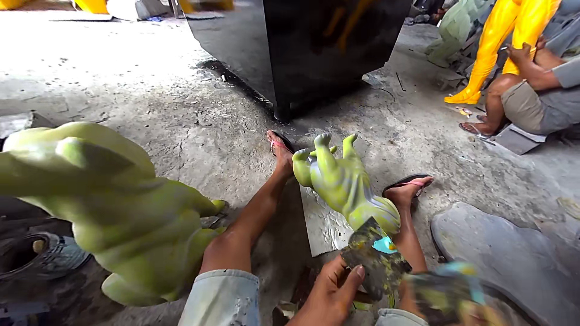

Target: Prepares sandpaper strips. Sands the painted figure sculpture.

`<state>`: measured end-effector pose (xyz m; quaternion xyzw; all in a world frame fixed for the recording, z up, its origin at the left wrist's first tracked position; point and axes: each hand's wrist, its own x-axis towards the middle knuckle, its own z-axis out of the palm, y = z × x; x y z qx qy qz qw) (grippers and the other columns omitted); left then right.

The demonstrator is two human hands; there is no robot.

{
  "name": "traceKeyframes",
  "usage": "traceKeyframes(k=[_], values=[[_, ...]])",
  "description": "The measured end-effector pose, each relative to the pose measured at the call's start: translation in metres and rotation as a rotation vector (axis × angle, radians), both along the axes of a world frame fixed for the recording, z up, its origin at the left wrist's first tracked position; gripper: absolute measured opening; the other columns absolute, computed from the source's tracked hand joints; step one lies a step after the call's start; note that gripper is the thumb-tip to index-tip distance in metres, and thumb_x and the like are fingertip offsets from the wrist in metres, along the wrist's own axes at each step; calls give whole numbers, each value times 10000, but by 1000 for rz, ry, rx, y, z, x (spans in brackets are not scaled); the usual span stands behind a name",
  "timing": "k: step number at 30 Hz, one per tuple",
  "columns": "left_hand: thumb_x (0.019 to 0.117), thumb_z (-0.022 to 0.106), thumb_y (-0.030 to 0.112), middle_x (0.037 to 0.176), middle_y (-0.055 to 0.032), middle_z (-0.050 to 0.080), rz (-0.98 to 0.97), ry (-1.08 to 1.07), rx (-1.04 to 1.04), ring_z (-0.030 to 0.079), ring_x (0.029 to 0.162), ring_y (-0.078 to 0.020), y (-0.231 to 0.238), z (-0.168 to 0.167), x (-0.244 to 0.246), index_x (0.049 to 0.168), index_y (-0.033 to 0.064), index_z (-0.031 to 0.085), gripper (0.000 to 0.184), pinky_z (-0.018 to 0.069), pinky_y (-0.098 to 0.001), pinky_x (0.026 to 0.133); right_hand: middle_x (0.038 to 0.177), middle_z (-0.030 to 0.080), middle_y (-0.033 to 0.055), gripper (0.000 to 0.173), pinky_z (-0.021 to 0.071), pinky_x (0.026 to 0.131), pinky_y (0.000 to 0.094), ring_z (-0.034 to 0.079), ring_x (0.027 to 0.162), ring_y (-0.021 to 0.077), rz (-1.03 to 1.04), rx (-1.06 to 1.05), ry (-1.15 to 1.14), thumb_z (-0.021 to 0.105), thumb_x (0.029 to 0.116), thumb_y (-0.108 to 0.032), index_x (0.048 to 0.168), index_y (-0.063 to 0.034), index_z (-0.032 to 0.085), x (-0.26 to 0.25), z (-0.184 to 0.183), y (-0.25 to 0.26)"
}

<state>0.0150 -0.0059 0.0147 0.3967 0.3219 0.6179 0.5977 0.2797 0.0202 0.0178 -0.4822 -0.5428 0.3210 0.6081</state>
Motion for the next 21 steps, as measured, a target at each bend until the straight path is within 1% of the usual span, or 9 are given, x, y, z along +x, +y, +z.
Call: traceKeyframes(k=[3, 5, 7, 9, 12, 15, 17, 18, 21], values=[[1070, 511, 85, 1092, -111, 700, -143, 423, 248, 702, 974, -156, 3, -5, -5, 1208, -36, 625, 216, 606, -357, 888, 994, 718, 47, 224, 604, 789, 302, 687, 865, 74, 41, -216, -191, 599, 1013, -95, 1172, 48, 666, -12, -14, -3], [1069, 524, 133, 1059, -100, 698, -332, 570, 265, 690, 953, -143, 4, -7, -12, 1178, 0, 650, 213, 590, -354, 882, 1004, 717, 75, 234, 611, 794, 282, 693, 879, 74, 6, -151, -260, 618, 1001, -93, 1158, 72, 671, -25, -3, -3], [1062, 528, 137, 1055, -91, 701, -431, 603, 201, 688, 951, -150, 2, -9, -13, 1175, 21, 659, 208, 584, -367, 878, 991, 711, 52, 198, 598, 802, 238, 679, 894, 57, 4, 74, -368, 642, 994, -126, 1102, 24, 714, -34, 9, -3], [1060, 518, 85, 1090, -103, 715, -334, 395, 58, 715, 967, -174, 0, -9, -10, 1213, -1, 643, 215, 616, -377, 874, 1002, 669, -16, 147, 554, 853, 209, 639, 961, 41, 88, 312, -538, 624, 1018, -210, 1098, -145, 729, -32, 22, 0], [1074, 492, 99, 1134, -202, 708, -192, -204, -249, 732, 991, -327, 2, 8, -12, 1243, -12, 591, 225, 640, -518, 811, 1074, 707, 30, 285, 589, 917, 297, 679, 1081, 145, 213, 458, -772, 599, 1006, -136, 1230, -236, 743, -15, 20, 8], [1070, 508, 99, 1149, -248, 690, -156, -366, -268, 726, 1000, -372, -1, 4, -7, 1240, -28, 577, 223, 631, -558, 811, 1003, 706, 31, 316, 590, 777, 256, 683, 917, 107, 172, 451, -879, 564, 1017, -162, 1267, -258, 732, 9, 4, 26], [1071, 507, 79, 1125, -235, 697, -91, -262, -195, 733, 975, -359, -4, -2, 1, 1233, -38, 577, 212, 642, -543, 794, 873, 664, 10, 305, 546, 648, 237, 628, 753, 76, 127, 424, -808, 607, 993, -229, 1263, -259, 746, 18, 9, 30], [1074, 507, 76, 1113, -205, 705, -31, -114, -117, 738, 956, -335, -4, -4, 5, 1240, -37, 589, 217, 656, -514, 779, 833, 642, -6, 276, 527, 623, 213, 600, 715, 54, 88, 414, -707, 647, 973, -256, 1221, -225, 765, 15, 17, 28], [1070, 525, 90, 1130, -87, 718, 134, 359, 146, 742, 937, -191, -2, -11, 25, 1237, 7, 629, 214, 670, -379, 795, 907, 692, 11, 226, 556, 708, 213, 636, 816, 56, -25, 295, -564, 631, 961, -217, 1087, -79, 758, -18, 45, 16]])
